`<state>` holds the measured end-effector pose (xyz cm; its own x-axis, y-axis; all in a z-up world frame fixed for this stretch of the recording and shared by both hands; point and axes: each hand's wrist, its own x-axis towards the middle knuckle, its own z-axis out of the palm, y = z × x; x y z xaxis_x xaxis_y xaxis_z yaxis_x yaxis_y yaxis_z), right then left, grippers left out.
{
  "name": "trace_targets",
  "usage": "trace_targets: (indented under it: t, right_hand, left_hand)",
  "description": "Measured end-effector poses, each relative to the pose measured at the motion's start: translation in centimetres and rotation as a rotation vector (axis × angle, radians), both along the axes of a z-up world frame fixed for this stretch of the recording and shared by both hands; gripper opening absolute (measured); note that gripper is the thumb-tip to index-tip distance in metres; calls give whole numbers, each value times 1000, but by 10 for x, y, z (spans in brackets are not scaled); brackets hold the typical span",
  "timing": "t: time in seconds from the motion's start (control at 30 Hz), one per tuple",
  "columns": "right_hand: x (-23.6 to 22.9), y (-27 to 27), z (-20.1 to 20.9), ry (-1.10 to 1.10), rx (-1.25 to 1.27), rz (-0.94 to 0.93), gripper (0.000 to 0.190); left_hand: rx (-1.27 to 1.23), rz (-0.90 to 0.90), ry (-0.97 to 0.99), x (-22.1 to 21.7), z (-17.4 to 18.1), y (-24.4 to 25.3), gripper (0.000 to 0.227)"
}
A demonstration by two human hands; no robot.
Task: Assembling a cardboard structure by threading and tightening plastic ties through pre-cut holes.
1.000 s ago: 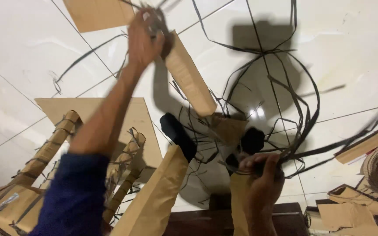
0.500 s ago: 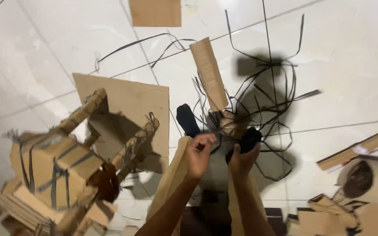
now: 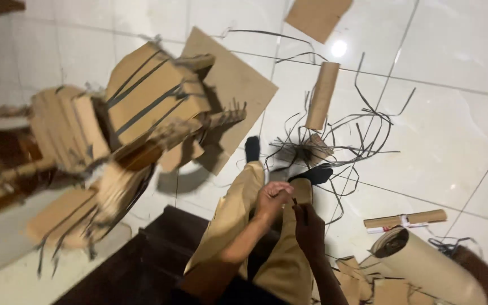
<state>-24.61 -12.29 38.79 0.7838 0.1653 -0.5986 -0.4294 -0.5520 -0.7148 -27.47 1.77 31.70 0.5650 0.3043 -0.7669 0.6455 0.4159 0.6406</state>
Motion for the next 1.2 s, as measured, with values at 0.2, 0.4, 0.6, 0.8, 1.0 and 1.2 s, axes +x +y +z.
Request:
trace_targets:
  t: [0.2,0.4,0.6,0.8,1.0,1.2]
  right_hand:
    - [-56,8,79,147,-61,50,27]
    - [-136,28,64,119,-79,79,23]
    - [-170,177,119,121,8,372,18]
    - [-194,331,222,2,23,627,19]
    - [-207,398,257,-71,76,921,21]
    - [-216,456,265,-93,-9,1258,36]
  left_hand:
    - [-73,233,67,-40,13,67,41]
    - [-236,433,-28,-142,24,169,75]
    - [-264,678,12,-283,-38,282,57]
    - [-478,565,25,-336,25,366,40]
    - [-553,649,-236,-344,64,380,33]
    - [-453,993,-161,-360,81,406,31]
